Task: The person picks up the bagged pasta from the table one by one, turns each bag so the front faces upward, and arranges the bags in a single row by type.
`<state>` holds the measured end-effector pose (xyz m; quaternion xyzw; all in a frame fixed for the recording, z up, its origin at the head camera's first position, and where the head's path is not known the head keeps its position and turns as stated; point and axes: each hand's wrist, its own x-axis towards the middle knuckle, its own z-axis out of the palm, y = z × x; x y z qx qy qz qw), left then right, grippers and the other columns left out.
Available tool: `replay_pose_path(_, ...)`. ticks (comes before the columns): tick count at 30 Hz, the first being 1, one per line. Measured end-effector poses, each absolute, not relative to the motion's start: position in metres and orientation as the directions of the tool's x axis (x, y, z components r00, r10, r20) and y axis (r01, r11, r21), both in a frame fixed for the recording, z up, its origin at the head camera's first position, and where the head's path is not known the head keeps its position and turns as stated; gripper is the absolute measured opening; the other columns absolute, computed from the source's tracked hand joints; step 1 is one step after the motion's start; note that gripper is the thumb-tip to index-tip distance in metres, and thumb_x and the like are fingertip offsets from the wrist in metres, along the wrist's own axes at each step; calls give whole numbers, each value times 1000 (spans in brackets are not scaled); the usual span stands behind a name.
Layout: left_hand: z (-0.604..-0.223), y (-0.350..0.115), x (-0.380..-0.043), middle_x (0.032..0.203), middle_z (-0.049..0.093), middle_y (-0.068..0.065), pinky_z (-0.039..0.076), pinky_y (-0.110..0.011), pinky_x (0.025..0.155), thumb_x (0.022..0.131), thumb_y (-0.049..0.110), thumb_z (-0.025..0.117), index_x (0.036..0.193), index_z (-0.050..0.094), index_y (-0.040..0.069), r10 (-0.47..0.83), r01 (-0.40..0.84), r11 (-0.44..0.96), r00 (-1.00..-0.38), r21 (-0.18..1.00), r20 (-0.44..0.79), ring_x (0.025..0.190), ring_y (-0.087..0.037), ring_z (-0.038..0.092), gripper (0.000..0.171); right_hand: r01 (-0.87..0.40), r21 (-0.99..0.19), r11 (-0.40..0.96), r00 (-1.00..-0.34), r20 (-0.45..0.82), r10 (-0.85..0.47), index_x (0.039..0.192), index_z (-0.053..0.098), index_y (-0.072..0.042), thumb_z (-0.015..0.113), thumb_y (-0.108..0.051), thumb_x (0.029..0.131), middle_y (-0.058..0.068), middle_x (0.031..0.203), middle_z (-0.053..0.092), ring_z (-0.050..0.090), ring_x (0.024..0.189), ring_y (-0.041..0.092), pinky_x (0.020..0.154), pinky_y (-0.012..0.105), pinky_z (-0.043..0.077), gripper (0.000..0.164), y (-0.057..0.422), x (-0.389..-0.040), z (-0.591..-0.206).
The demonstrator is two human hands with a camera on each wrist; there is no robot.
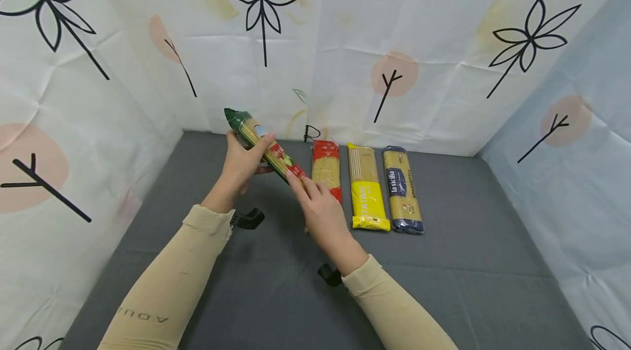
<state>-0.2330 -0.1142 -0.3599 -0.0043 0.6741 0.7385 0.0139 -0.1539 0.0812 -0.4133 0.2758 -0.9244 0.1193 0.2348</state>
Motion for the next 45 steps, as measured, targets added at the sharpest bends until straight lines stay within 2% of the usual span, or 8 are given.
replay_pose_path(5, -369, -112, -235, 128, 40, -17, 55, -48, 76, 89, 36, 70, 143, 14, 19, -32, -16, -112, -999, 994, -20, 108, -34, 58, 80, -569, -60, 820, -720, 518, -462, 150, 35, -21, 80, -11, 79, 10, 130, 53, 53, 107, 28, 75, 41, 56, 84, 78, -153, -418)
replay_pose_path(11, -375, -109, -236, 131, 38, -17, 55, -43, 78, 94, 29, 63, 145, 12, 15, -56, -50, -105, -997, 993, -56, 111, -34, 56, 74, -571, -38, 820, -711, 521, -472, 147, 40, -20, 79, -16, 81, 9, 127, 55, 53, 106, 26, 81, 40, 55, 77, 75, -151, -424)
replay_pose_path(17, -376, -107, -234, 128, 42, -15, 56, -38, 76, 95, 33, 61, 143, 20, 11, -70, -86, -118, -993, 989, -94, 107, -30, 58, 67, -568, -33, 822, -705, 535, -466, 147, 41, -19, 77, -18, 83, 8, 127, 56, 54, 106, 26, 85, 39, 53, 74, 75, -150, -427)
replay_pose_path(24, -378, -110, -236, 126, 48, -13, 54, -38, 82, 97, 37, 57, 138, 32, 11, -58, -75, -169, -995, 983, -86, 109, -27, 58, 55, -590, -103, 801, -725, 504, -470, 148, 37, -15, 78, -27, 82, 8, 133, 52, 51, 112, 25, 92, 38, 49, 78, 78, -151, -427)
replay_pose_path(28, -378, -113, -237, 127, 48, -13, 51, -38, 86, 99, 38, 54, 141, 32, 12, -46, -84, -167, -995, 982, -93, 111, -26, 56, 54, -615, -204, 762, -733, 503, -457, 145, 41, -13, 78, -32, 82, 7, 132, 51, 49, 115, 23, 95, 37, 47, 75, 81, -152, -430)
replay_pose_path(34, -377, -117, -239, 126, 50, -12, 50, -38, 87, 98, 42, 54, 141, 35, 12, -21, -58, -159, -998, 986, -62, 109, -25, 56, 55, -551, -435, 712, -821, 438, -367, 141, 45, -13, 71, -34, 88, 6, 134, 48, 43, 120, 19, 88, 34, 52, 63, 86, -151, -436)
replay_pose_path(40, -376, -119, -239, 121, 52, -10, 48, -37, 85, 98, 42, 54, 139, 39, 12, -23, 3, -186, -1000, 983, -1, 106, -22, 56, 53, -478, -585, 655, -876, 368, -311, 146, 37, -11, 68, -28, 91, 6, 132, 47, 45, 117, 19, 90, 35, 50, 65, 90, -153, -443)
replay_pose_path(45, -374, -120, -240, 117, 54, -9, 48, -38, 85, 98, 43, 54, 136, 42, 10, 8, -8, -216, -1000, 976, -7, 102, -22, 57, 52, -334, -804, 493, -936, 219, -276, 151, 26, -14, 67, -24, 93, 6, 133, 48, 53, 113, 21, 91, 39, 50, 72, 93, -153, -447)
